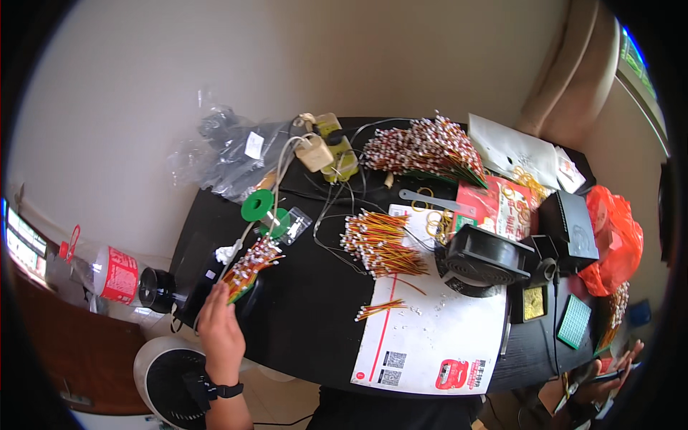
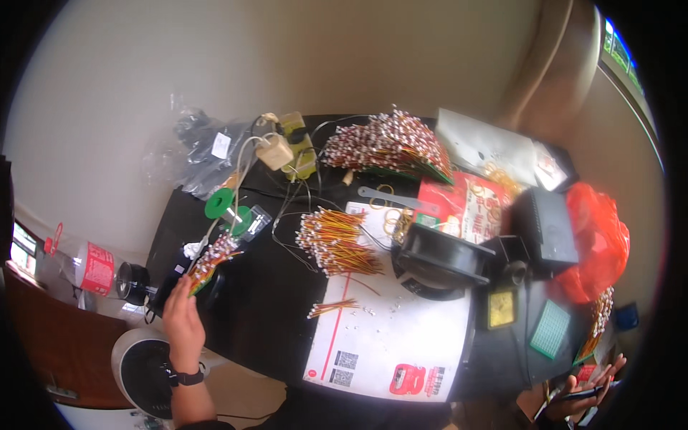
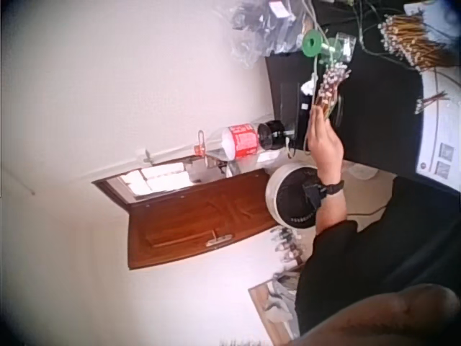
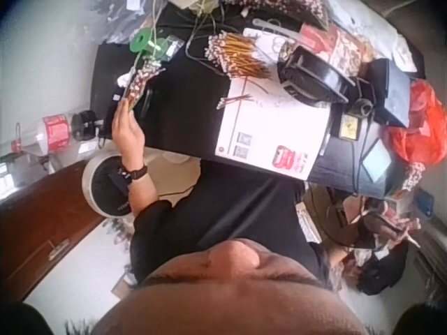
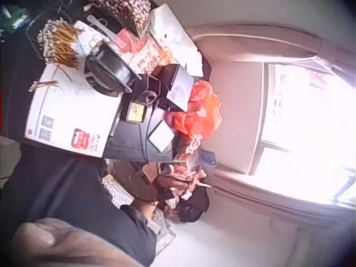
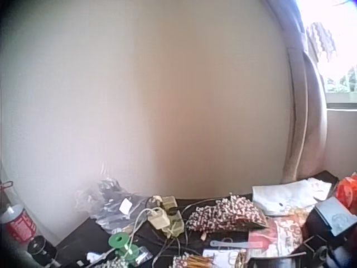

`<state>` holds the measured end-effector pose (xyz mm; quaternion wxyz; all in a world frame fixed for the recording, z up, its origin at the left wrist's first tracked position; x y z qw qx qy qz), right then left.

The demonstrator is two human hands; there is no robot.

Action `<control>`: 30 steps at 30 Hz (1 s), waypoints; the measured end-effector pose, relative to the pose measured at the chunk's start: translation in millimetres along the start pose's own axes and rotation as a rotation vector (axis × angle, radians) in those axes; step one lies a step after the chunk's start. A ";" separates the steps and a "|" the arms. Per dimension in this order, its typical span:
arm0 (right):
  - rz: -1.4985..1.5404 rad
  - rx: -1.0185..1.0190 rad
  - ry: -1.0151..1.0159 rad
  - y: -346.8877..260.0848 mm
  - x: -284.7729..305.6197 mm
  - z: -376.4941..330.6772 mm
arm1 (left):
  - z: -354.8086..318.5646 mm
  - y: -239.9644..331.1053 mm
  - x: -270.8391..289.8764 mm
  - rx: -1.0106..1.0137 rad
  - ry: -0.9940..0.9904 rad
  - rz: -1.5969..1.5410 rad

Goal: Soldering wire components onto printed circuit boards at a workstation.

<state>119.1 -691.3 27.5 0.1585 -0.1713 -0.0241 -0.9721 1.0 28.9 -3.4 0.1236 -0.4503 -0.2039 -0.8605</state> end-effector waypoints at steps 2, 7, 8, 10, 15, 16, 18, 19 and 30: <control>0.083 0.006 0.035 -22.6 -1.7 5.5 | 6.0 5.0 6.8 -0.036 0.091 0.027; 0.247 -0.090 0.088 -132.1 -32.5 37.0 | 4.7 70.6 40.1 -0.133 0.263 0.094; 0.351 -0.135 0.106 -136.6 -32.5 25.3 | -3.9 97.8 43.6 -0.207 0.257 0.076; 0.426 -0.128 0.066 -174.4 -35.2 25.3 | -19.2 143.6 43.8 -0.418 0.228 -0.063; 1.001 0.027 -0.317 -275.4 -72.6 -15.5 | -31.4 224.7 24.7 -0.306 -0.017 -0.522; 1.079 0.009 -0.327 -299.6 -70.3 8.0 | -33.8 233.9 24.2 -0.248 -0.081 -0.618; 1.342 -0.215 -0.601 -327.2 -88.6 -14.0 | -35.4 252.0 30.6 -0.197 -0.092 -0.735; 1.348 -0.164 -0.856 -338.1 -101.2 -33.1 | -32.7 256.0 35.8 -0.208 -0.041 -0.773; 1.385 -0.489 -0.556 -293.4 -91.2 -4.7 | -76.6 275.8 3.2 -0.752 -0.045 -0.398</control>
Point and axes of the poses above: each hand's wrist, its own z-axis towards the middle knuckle, its own x-axis out of the back of the hand, y = z × x, the point moved 9 cm from there along z, towards the middle knuckle, and after that the axes turned 6 degrees about y, right-handed, at the moved point
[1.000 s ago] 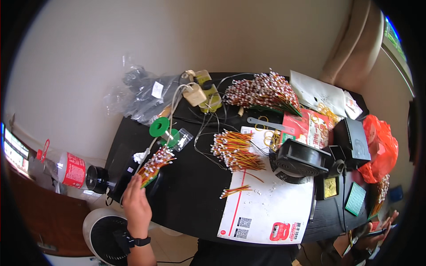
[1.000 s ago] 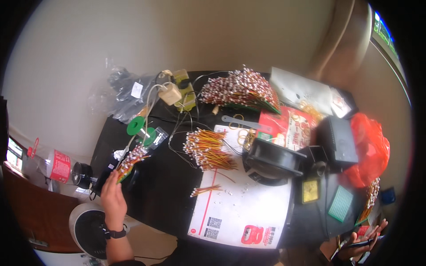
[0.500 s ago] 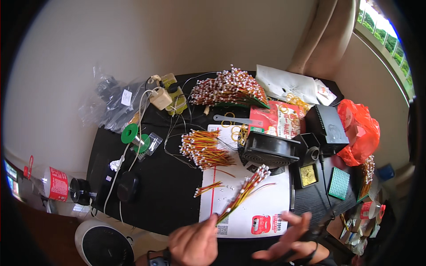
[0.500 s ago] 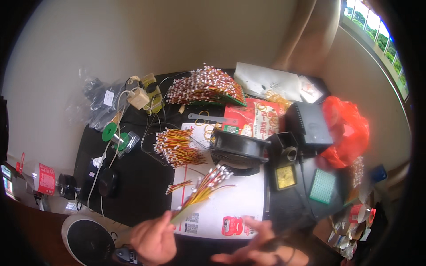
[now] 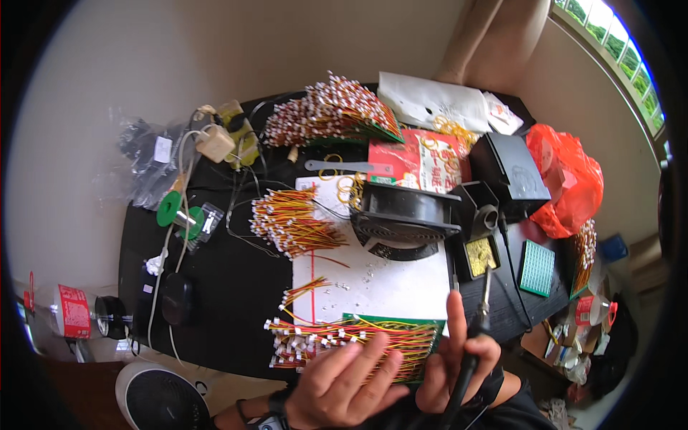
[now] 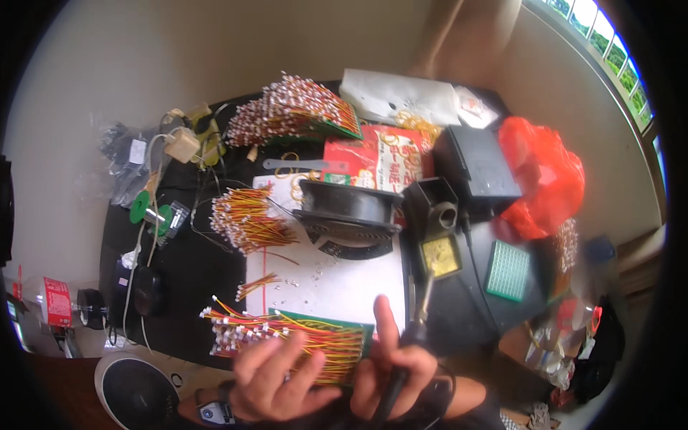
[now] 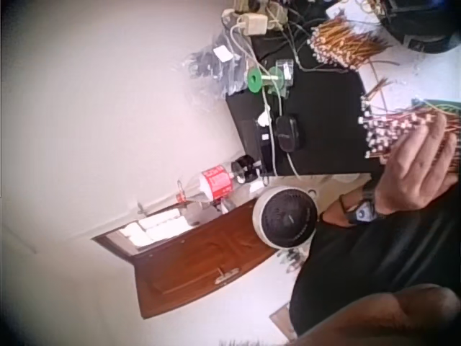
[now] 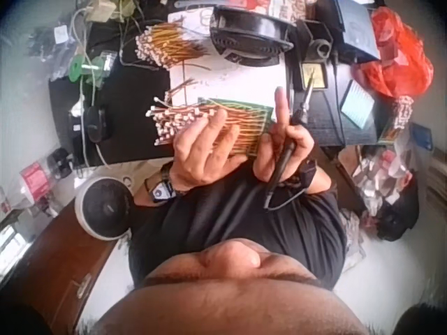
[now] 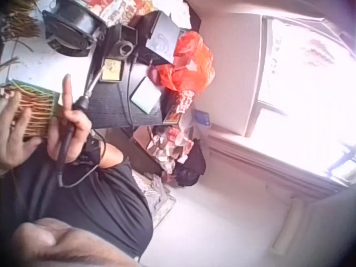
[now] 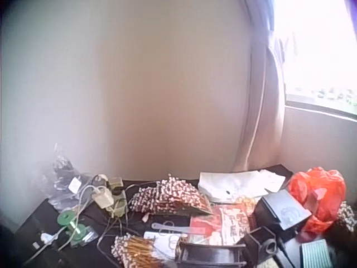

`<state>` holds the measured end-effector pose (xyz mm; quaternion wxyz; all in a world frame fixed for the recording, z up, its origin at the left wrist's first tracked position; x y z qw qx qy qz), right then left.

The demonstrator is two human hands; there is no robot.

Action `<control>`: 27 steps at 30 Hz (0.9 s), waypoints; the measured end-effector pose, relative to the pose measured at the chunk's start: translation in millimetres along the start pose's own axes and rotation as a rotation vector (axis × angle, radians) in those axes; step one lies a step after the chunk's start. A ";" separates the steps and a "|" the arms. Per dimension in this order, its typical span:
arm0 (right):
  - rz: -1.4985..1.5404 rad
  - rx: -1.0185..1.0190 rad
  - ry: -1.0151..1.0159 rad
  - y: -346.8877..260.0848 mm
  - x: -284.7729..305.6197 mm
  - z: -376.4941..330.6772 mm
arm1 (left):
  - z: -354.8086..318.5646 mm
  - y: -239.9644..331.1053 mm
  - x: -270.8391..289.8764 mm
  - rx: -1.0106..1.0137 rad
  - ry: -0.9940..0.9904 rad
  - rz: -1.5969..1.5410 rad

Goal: Soldering wire components onto printed circuit boards at a workstation.

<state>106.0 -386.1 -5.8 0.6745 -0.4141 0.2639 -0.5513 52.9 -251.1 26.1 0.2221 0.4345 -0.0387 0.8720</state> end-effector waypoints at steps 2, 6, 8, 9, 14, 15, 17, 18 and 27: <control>-0.096 -0.119 0.156 7.1 10.5 -4.2 | 0.7 -5.3 -4.4 -0.001 0.035 0.246; -0.252 -0.163 0.167 20.6 16.8 -11.2 | 3.6 -12.2 -21.6 -0.081 -0.160 0.161; -0.171 -0.185 0.158 31.7 16.1 -17.9 | -2.6 -20.5 -33.4 -0.002 -0.181 0.024; -0.095 -0.190 0.153 37.1 15.8 -20.7 | -4.2 -20.6 -35.6 -0.003 -0.192 0.013; -0.136 -0.236 0.016 36.2 7.0 -21.6 | -9.1 -26.4 -36.0 0.008 -0.163 -0.032; -0.129 -0.245 0.014 33.1 4.4 -26.3 | -8.5 -25.0 -33.1 -0.002 -0.145 -0.024; -0.105 -0.365 0.096 39.3 5.7 -36.1 | -8.4 -25.7 -31.3 0.004 -0.171 -0.018; -0.106 -0.372 0.095 41.8 5.8 -38.1 | -9.2 -24.9 -30.5 -0.023 -0.174 -0.029; 0.010 -0.150 0.139 39.4 8.3 -39.4 | -5.8 -22.1 -24.5 -0.063 -0.218 -0.033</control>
Point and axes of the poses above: each hand's wrist, its own z-axis towards the middle knuckle, its own x-axis out of the back of the hand, y = z × x, the point moved 9 cm from there along z, towards the middle knuckle, and after that the axes turned 6 degrees about y, right-handed, at the moved point
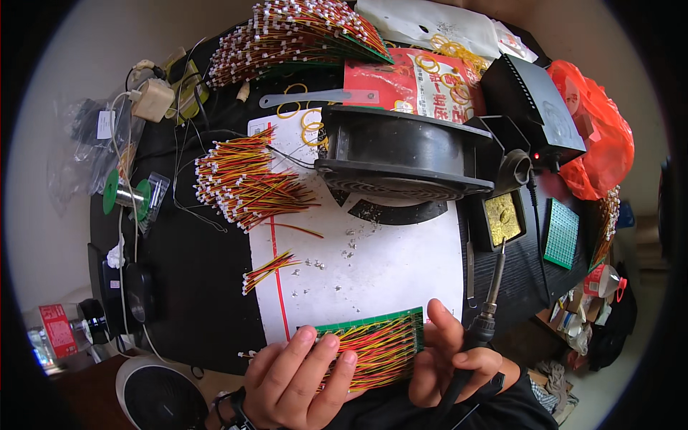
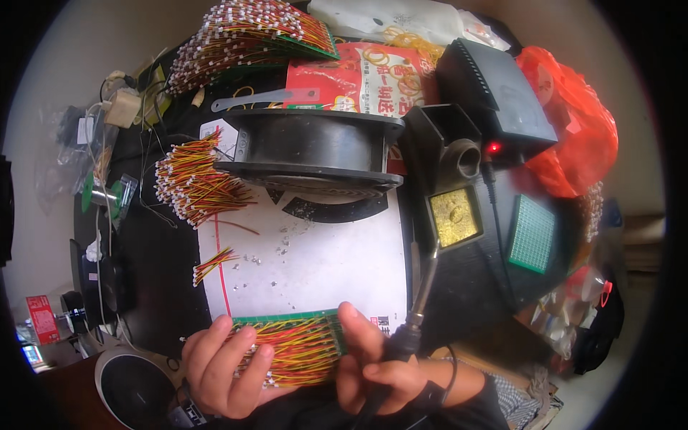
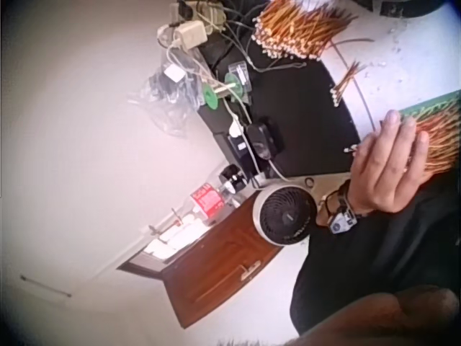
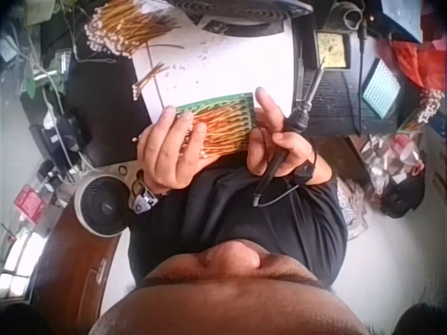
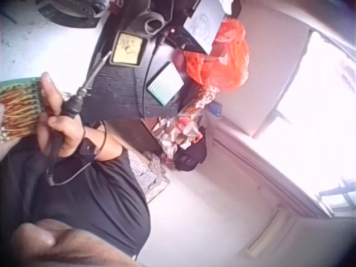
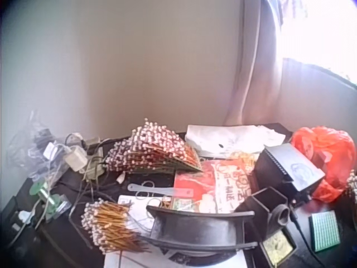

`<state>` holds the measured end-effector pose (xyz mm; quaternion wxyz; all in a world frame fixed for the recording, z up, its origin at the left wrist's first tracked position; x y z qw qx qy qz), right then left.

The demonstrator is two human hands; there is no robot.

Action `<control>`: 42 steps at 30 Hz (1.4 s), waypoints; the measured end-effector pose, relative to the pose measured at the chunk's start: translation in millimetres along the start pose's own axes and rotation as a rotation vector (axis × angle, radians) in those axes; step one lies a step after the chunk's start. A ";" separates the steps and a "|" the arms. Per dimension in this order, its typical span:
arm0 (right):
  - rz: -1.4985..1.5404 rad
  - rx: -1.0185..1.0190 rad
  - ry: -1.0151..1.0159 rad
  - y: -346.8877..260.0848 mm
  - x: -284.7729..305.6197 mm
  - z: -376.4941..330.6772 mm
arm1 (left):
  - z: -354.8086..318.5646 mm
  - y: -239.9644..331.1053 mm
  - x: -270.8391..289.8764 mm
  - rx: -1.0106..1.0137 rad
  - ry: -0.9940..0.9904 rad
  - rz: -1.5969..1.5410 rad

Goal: Soldering wire components onto printed circuit boards at a workstation.

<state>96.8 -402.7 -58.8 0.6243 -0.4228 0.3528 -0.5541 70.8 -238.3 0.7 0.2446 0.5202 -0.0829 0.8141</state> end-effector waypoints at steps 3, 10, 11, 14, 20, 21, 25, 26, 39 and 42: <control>-0.014 -0.125 -0.117 -0.7 0.1 -3.0 | 1.7 1.7 6.0 -0.002 -0.007 0.006; 0.069 -0.254 -0.301 0.2 -8.6 3.3 | 6.8 -5.4 1.0 0.058 -0.019 -0.063; 0.137 -0.212 -0.213 0.3 -8.4 3.2 | 8.0 -5.8 1.2 0.061 -0.019 -0.063; 0.204 -0.174 -0.121 -2.5 -4.2 2.5 | 10.1 -6.6 3.3 0.079 -0.019 -0.071; 0.273 -0.147 -0.119 -4.2 -7.9 7.1 | 13.9 -12.1 11.0 0.119 0.000 -0.077; 0.285 -0.141 -0.153 -3.8 -9.9 6.7 | 13.8 -14.7 11.7 0.125 0.005 -0.079; 0.240 -0.153 -0.153 0.8 -10.8 4.4 | 14.9 -16.8 9.6 0.131 0.023 -0.079; 0.243 -0.150 -0.134 1.9 -10.4 4.9 | 15.3 -17.1 7.8 0.129 0.026 -0.087; 0.286 -0.136 -0.102 -0.2 -11.0 4.9 | 12.7 -15.4 15.7 0.125 -0.003 -0.044; 0.273 -0.175 -0.131 0.5 -9.2 2.0 | 12.7 -13.7 15.8 0.123 0.002 -0.030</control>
Point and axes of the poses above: each hand's wrist, its own z-axis towards the middle knuckle, its own x-axis out of the back of the hand, y = z × x, the point moved 9 cm from there along z, towards the middle knuckle, and after that the axes turned 6 degrees about y, right-handed, at the moved point
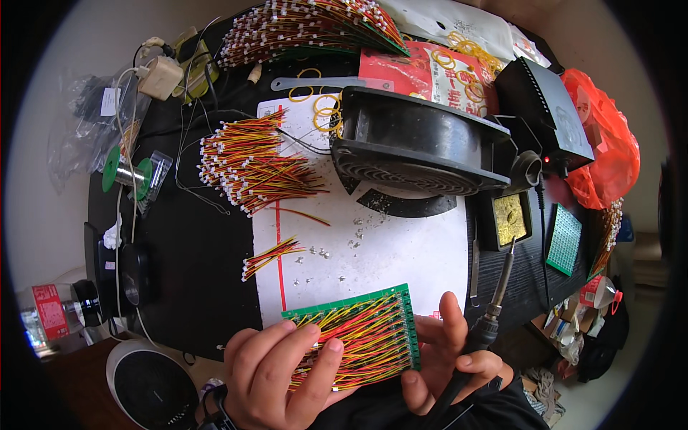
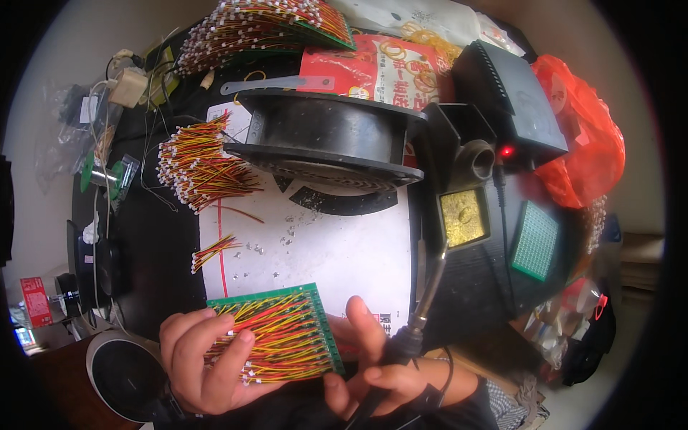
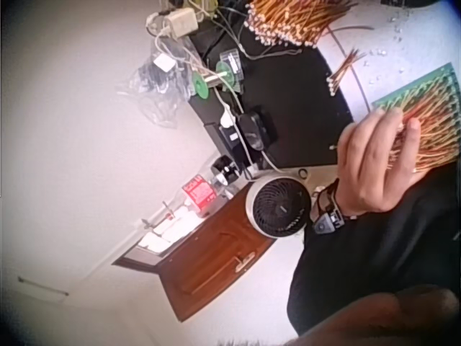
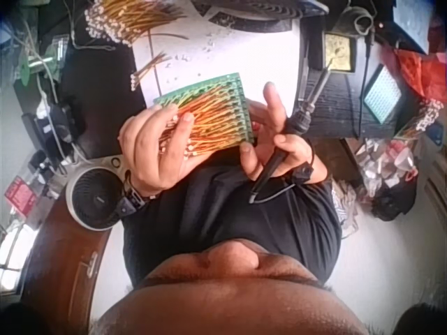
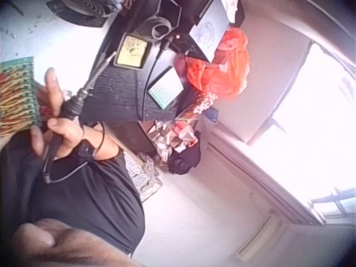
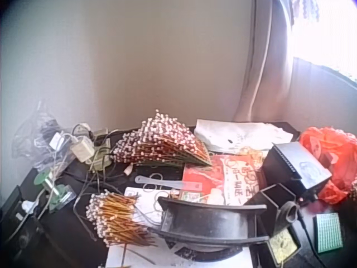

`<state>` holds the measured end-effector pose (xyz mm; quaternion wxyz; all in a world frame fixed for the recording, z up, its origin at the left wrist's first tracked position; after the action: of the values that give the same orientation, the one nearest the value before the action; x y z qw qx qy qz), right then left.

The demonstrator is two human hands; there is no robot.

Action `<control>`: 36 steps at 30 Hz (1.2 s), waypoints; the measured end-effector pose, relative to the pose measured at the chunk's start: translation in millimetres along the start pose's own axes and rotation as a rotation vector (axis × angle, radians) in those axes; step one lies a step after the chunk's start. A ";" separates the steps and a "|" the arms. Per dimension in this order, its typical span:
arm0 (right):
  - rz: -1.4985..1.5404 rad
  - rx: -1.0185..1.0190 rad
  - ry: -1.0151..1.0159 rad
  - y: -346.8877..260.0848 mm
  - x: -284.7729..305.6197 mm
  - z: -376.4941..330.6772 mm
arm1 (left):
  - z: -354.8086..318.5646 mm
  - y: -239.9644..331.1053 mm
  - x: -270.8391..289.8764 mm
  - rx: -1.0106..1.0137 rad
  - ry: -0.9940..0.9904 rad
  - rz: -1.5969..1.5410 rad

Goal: Soldering wire components onto printed circuit boards at a workstation.

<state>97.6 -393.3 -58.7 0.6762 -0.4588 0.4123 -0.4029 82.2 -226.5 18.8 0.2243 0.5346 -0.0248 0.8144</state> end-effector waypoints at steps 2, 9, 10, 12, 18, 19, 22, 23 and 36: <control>0.007 0.019 0.011 -0.7 -0.5 0.3 | 0.3 2.5 2.2 -0.019 0.025 0.028; 0.017 0.006 0.029 -1.5 -0.3 -0.8 | -0.3 2.1 1.4 -0.005 0.017 0.008; 0.015 0.006 0.030 -1.8 0.1 -0.9 | -0.1 2.5 1.4 -0.007 0.011 0.013; 0.020 -0.001 0.024 -1.7 0.1 -1.2 | 0.1 2.8 1.8 -0.009 0.005 0.019; 0.002 0.008 0.039 -2.2 0.1 -0.4 | -1.1 2.8 0.7 -0.029 -0.010 0.031; 0.001 0.008 0.040 -3.0 0.0 -1.0 | -1.7 2.5 0.9 -0.028 0.010 0.028; -0.010 -0.018 0.052 -1.8 0.8 -3.9 | -1.0 3.2 0.6 -0.028 0.045 0.035; -0.016 -0.006 0.055 -1.3 1.0 -4.8 | -0.6 3.5 1.2 -0.028 0.058 0.046; 0.008 0.011 0.027 -4.6 -2.1 4.4 | 2.0 0.2 0.0 -0.013 0.010 0.008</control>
<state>100.2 -391.2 -52.9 0.6747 -0.4481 0.4209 -0.4085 83.8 -227.2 19.7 0.2246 0.5291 -0.0314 0.8177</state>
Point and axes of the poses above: each hand's wrist, its own z-axis towards the middle knuckle, its own x-axis out of the back of the hand, y = z × x, the point moved 9 cm from there along z, towards the middle knuckle, and after that the axes turned 6 degrees about y, right-handed, at the moved point
